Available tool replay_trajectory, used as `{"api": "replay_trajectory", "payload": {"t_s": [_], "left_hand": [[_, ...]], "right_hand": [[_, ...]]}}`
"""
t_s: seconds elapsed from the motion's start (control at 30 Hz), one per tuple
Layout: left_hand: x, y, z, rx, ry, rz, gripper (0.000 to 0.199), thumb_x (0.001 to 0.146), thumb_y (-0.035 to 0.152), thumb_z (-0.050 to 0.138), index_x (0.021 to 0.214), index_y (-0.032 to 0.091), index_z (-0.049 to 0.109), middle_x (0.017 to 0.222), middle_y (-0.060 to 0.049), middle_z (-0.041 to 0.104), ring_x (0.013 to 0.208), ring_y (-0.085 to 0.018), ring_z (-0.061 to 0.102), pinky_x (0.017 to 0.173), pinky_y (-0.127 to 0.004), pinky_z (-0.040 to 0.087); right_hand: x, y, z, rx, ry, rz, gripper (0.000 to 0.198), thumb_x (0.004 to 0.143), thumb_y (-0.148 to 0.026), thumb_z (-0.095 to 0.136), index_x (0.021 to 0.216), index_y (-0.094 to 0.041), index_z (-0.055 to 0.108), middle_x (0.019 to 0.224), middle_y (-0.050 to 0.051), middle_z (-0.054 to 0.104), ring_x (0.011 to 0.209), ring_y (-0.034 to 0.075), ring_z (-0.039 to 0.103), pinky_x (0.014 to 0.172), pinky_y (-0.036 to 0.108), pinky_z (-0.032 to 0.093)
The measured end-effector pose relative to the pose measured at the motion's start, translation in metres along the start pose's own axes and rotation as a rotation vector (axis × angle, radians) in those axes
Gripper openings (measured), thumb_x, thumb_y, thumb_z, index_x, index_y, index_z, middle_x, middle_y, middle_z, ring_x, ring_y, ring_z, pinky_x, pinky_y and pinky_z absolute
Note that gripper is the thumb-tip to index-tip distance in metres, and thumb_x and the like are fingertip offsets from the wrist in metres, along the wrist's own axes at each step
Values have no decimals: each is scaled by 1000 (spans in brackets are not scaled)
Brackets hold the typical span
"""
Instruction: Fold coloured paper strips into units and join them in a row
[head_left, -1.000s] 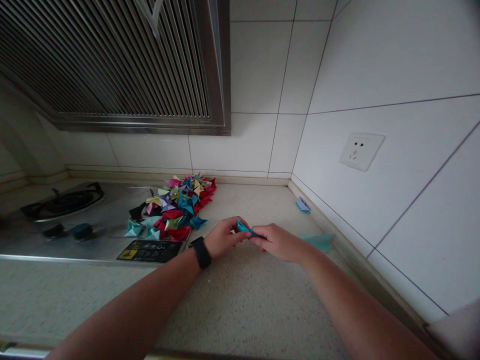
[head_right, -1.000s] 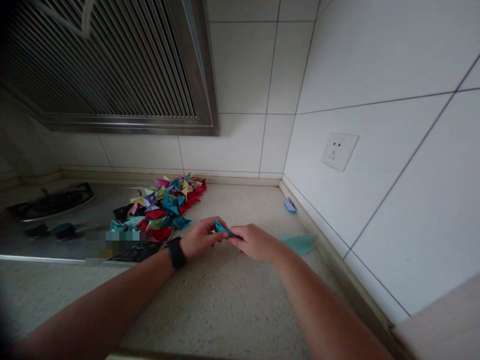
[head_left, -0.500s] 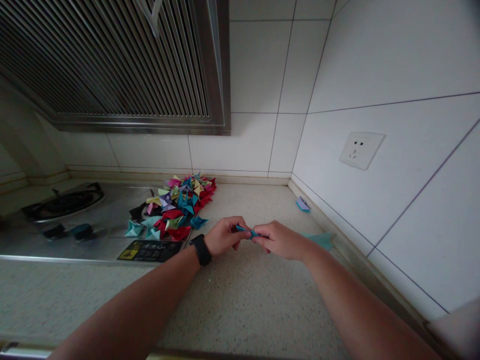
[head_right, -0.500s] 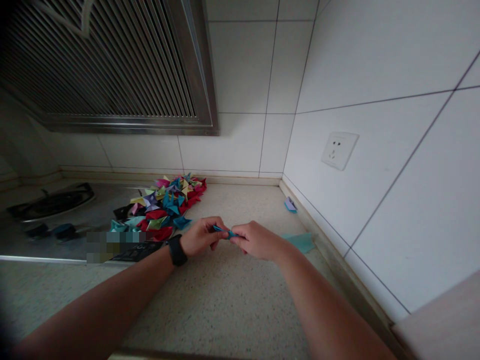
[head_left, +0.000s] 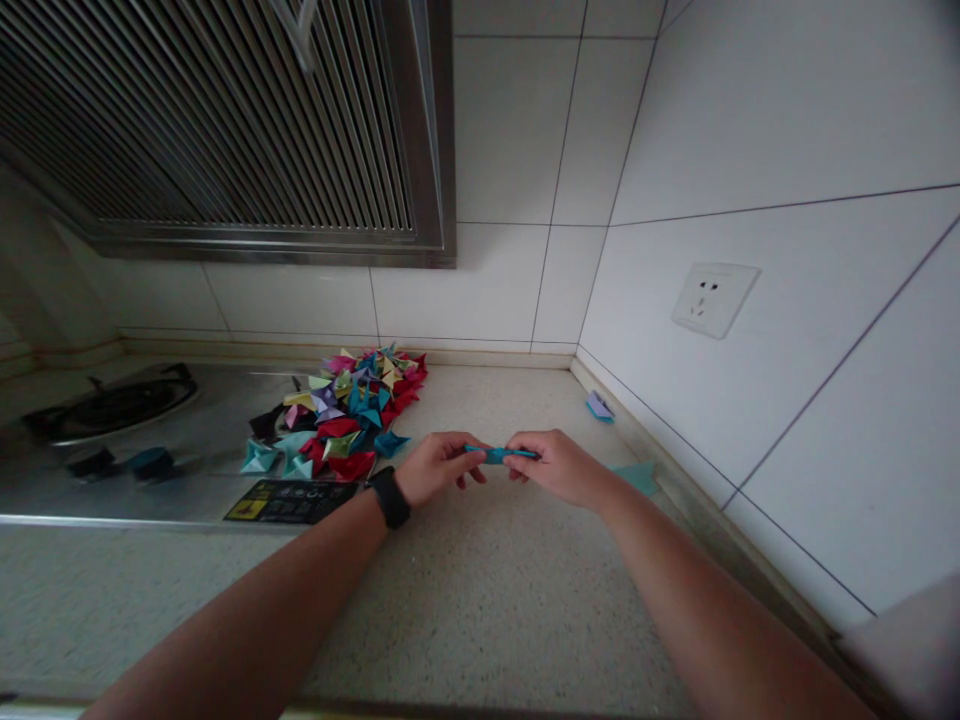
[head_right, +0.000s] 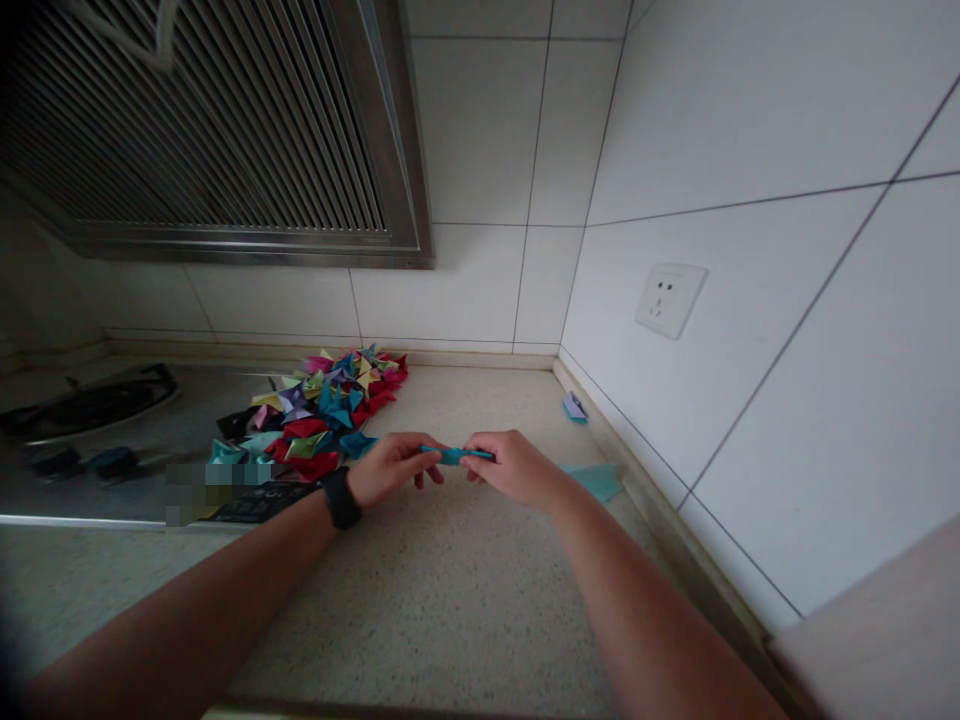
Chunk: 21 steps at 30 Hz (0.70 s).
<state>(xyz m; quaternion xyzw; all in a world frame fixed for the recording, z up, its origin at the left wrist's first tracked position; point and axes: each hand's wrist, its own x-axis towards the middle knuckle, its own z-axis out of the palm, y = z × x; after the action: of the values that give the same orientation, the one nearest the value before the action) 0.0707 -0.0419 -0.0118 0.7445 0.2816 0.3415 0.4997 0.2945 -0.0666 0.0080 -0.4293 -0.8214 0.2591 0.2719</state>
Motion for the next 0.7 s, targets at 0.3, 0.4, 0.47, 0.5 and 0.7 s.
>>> {"api": "replay_trajectory", "payload": {"t_s": [0.3, 0.4, 0.47, 0.5, 0.7], "left_hand": [[1, -5, 1, -5, 11, -14, 41, 87, 42, 57, 111, 11, 66, 80, -10, 72, 67, -17, 69, 51, -20, 46], [1, -3, 3, 4, 16, -7, 40, 87, 42, 57, 111, 12, 66, 75, -8, 71, 63, -15, 68, 50, -19, 46], [1, -2, 4, -5, 24, 4, 40, 87, 43, 57, 110, 12, 66, 74, -7, 70, 60, -14, 67, 49, -19, 45], [1, -2, 4, -15, 24, 7, 41, 87, 43, 57, 110, 11, 66, 73, -7, 70, 58, -13, 66, 48, -19, 45], [0, 2, 5, -56, 37, 22, 40, 87, 41, 57, 112, 11, 66, 84, -11, 72, 55, -13, 66, 45, -18, 44]], "right_hand": [[1, 1, 7, 217, 26, 37, 26, 84, -40, 60, 94, -16, 62, 77, 4, 68, 70, 14, 64, 63, 25, 49], [2, 1, 10, 280, 35, 45, 26, 84, -40, 60, 93, -16, 61, 75, 3, 67, 68, 14, 65, 60, 25, 50], [3, 1, 11, 311, 41, 32, 25, 84, -40, 60, 91, -16, 61, 75, 3, 66, 67, 14, 64, 59, 25, 51], [3, 1, 11, 324, 44, 22, 25, 84, -40, 60, 91, -16, 61, 74, 2, 65, 66, 13, 64, 59, 25, 51], [3, -4, 5, 340, 43, 0, 25, 84, -41, 60, 88, -17, 61, 68, 0, 63, 61, 12, 61, 56, 24, 50]]}}
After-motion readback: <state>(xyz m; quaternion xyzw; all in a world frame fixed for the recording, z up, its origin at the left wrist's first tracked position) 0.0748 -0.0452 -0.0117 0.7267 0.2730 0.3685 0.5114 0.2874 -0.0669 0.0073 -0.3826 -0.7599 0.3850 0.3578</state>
